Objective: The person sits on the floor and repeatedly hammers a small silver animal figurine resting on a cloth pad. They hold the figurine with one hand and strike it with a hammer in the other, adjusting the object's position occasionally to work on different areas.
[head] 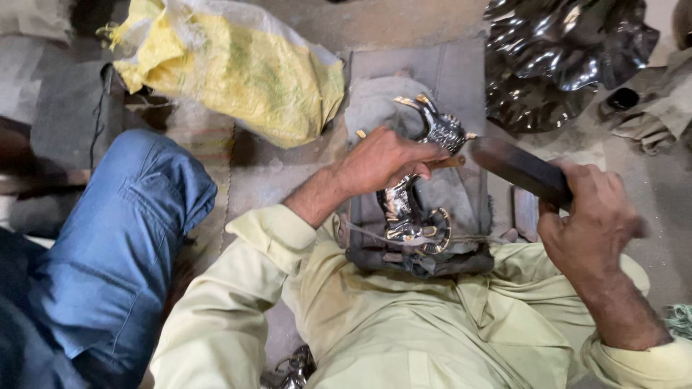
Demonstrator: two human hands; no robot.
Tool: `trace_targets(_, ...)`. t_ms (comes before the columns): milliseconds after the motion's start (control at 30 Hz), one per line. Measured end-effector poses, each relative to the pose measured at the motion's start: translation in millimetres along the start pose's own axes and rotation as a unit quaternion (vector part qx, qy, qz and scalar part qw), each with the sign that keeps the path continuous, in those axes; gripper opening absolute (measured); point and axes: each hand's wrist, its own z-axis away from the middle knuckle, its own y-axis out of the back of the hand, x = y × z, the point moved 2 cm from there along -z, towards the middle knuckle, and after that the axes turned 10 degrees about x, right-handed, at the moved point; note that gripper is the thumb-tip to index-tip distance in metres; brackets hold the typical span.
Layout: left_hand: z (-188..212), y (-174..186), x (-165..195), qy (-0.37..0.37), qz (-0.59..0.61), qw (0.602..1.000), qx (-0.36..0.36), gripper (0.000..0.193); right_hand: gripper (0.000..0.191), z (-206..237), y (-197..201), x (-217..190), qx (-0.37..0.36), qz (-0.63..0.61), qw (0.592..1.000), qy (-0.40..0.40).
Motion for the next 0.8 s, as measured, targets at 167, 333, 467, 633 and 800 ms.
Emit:
trace_targets(167,6,3,-1,0.004,0.0,1.0,0.021,0.039,0.042,0,-2,-3,-0.012,0.028,0.999,0.03)
trace_targets(333,10,1,0,0.02,0.003,0.998,0.053,0.04,0.036,-4,-1,-1,-0.019,-0.002,0.999,-0.027)
trace_targets(467,14,1,4,0.047,0.037,0.994,0.095,0.042,0.045,-13,0,3,-0.066,0.05,0.996,0.027)
trace_targets(633,22,-2,5,0.056,0.059,0.991,0.108,0.039,0.043,-14,-11,14,-0.211,-0.028,0.969,-0.128)
trace_targets(800,28,-10,6,0.067,-0.022,0.991,0.115,0.04,0.037,-13,-19,4,-0.075,-0.099,0.991,-0.043)
